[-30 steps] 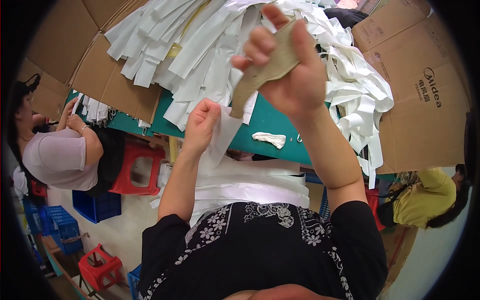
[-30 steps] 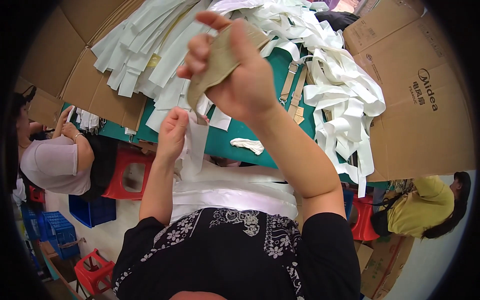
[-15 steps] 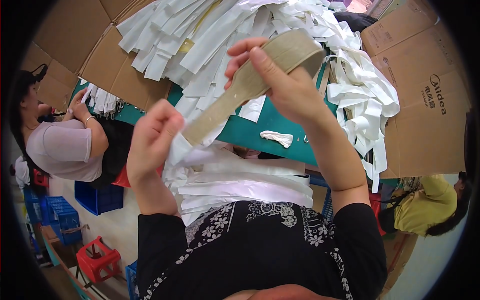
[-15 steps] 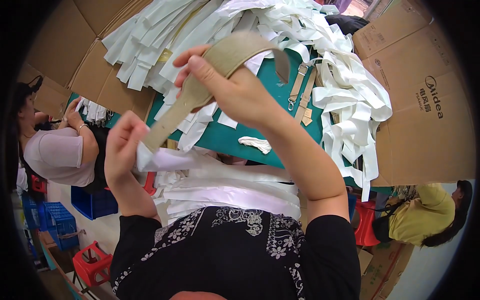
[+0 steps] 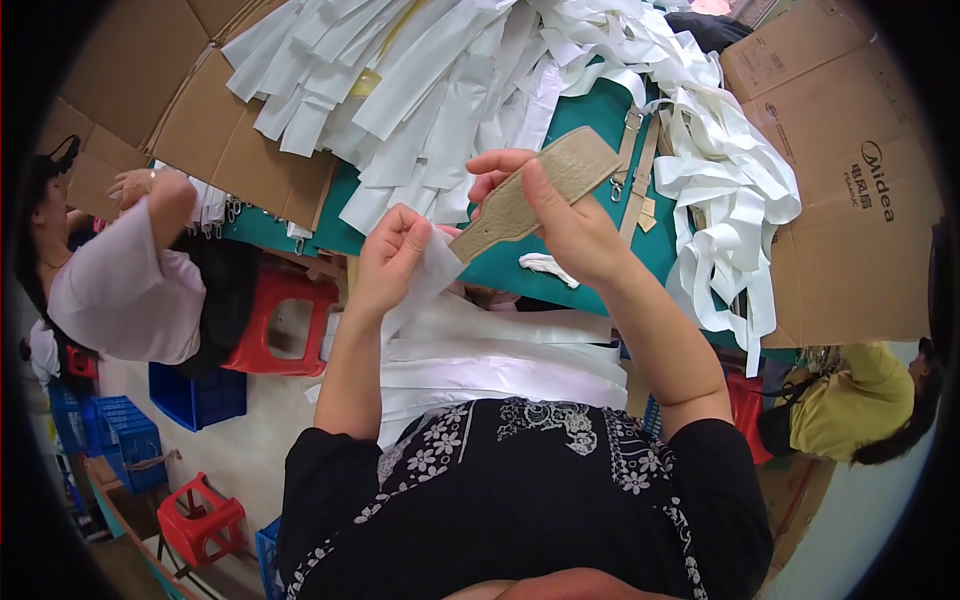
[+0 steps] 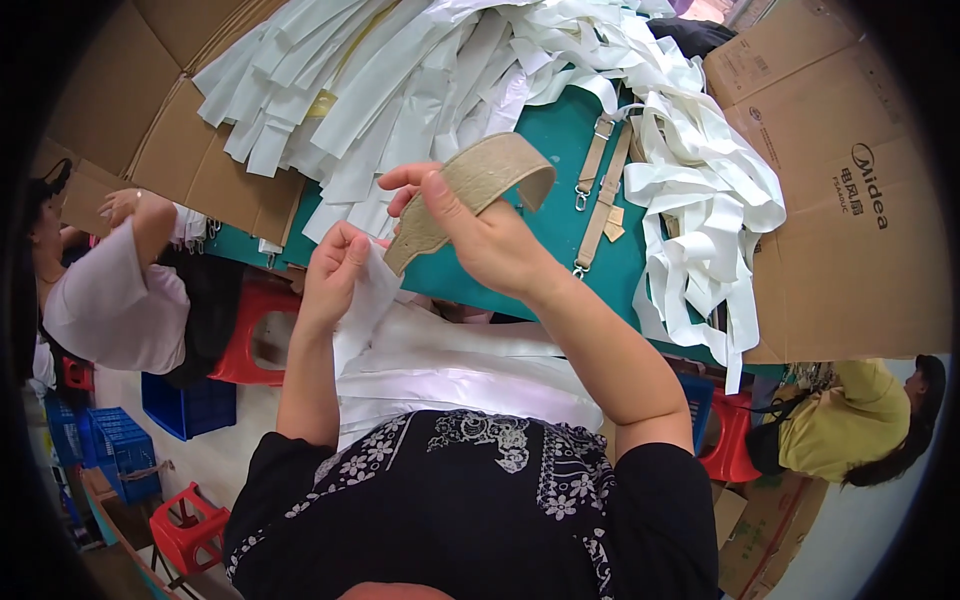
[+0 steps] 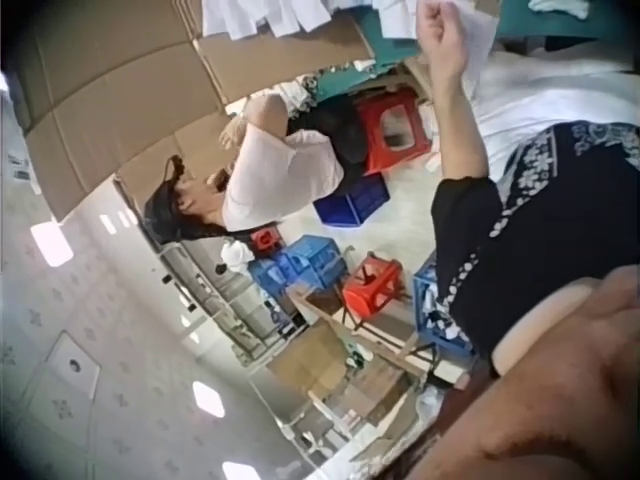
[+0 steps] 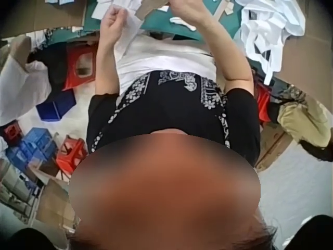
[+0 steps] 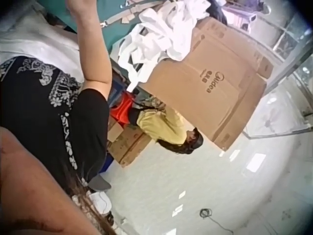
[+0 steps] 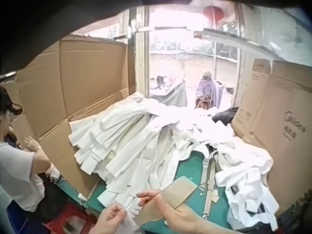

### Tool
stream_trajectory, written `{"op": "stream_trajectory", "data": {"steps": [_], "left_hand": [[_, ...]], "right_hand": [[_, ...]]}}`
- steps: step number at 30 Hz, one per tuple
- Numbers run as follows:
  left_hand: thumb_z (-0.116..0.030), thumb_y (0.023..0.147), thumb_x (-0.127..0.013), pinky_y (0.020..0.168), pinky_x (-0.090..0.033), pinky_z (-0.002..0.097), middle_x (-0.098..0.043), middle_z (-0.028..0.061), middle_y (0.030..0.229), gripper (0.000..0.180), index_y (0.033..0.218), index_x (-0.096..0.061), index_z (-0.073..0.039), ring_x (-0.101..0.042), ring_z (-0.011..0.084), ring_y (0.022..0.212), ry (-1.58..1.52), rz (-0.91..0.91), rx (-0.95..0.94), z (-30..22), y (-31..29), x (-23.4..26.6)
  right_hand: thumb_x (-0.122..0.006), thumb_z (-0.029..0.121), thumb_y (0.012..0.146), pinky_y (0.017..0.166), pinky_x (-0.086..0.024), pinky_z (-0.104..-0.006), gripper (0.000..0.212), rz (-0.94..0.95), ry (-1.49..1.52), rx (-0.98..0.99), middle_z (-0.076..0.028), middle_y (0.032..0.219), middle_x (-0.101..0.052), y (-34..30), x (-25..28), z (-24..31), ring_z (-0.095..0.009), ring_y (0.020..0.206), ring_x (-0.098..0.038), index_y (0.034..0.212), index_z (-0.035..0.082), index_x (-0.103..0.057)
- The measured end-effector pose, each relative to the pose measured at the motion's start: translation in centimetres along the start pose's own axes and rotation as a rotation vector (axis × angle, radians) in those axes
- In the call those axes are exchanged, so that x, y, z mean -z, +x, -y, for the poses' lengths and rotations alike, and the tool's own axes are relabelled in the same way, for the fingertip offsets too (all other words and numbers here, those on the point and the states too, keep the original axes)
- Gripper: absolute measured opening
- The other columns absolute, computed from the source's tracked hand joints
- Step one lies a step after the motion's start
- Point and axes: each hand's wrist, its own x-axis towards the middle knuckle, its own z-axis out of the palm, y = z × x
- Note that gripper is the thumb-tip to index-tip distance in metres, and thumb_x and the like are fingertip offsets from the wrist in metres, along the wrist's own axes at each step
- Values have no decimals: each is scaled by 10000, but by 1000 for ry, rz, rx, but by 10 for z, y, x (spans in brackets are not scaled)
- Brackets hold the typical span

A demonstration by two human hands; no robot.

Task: Wrapping fabric belts with white paper strips and organizing them on a workbench.

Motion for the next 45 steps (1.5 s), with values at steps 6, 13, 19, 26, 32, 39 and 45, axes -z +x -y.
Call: {"op": "stream_trajectory", "data": {"steps": [6, 13, 19, 26, 32, 39, 45], "left_hand": [[-174, 960, -474, 532, -310, 171, -451, -62, 662, 160, 848, -453, -61, -379, 6, 593, -155, 41, -60, 19, 2, -15], [-184, 915, -563, 567, -321, 165, -530, -47, 704, 173, 814, -546, -44, -417, 5, 616, -54, -35, 30, 3, -1, -10], [-169, 913, -567, 561, -332, 165, -574, -39, 736, 167, 826, -579, -28, -440, 1, 647, -84, -30, 28, 8, 8, -8], [-182, 941, -517, 546, -310, 169, -440, -74, 680, 204, 789, -464, -58, -344, 11, 593, -29, -234, -119, 47, 9, -14], [-173, 940, -521, 596, -357, 169, -508, -40, 713, 187, 811, -484, -43, -421, 22, 641, 3, -227, -75, 51, 4, -14], [-180, 940, -522, 630, -387, 186, -540, -24, 738, 188, 836, -502, -24, -455, 33, 680, -39, -211, -97, 21, 0, -32], [-181, 937, -528, 624, -380, 180, -539, -25, 747, 190, 833, -502, -24, -451, 32, 680, 62, -212, -154, 46, -1, -22]], "right_hand": [[-301, 363, 991, 982, -356, -346, 469, -18, -286, 104, -90, 1265, -510, 2, -14, -26, -185, 1150, -466, 1279, 35, -474], [-308, 353, 988, 1030, -299, -361, 453, 11, -163, -83, -124, 1338, -437, 3, -2, -13, -213, 1267, -364, 1301, 65, -465], [-324, 366, 978, 1037, -275, -380, 450, 32, -647, 78, -142, 1391, -356, 1, -19, -52, -259, 1256, -367, 1324, 108, -454], [-411, 477, 927, 989, -355, -389, 631, -265, 458, -162, -133, 1283, -459, 5, -7, -73, -258, 1159, -460, 1399, 85, -263], [-318, 414, 976, 892, -446, -356, 494, -414, 568, -23, -124, 1071, -590, 5, 14, -47, -210, 995, -566, 1298, 46, -382], [-378, 335, 978, 920, -411, -323, 454, -179, -64, 84, -94, 1098, -599, -2, -19, -62, -163, 1051, -538, 1272, -6, -438], [-469, 347, 940, 953, -401, -353, 509, -417, 476, -12, -136, 1136, -562, -10, -6, -66, -209, 1080, -525, 1280, -24, -388]]}}
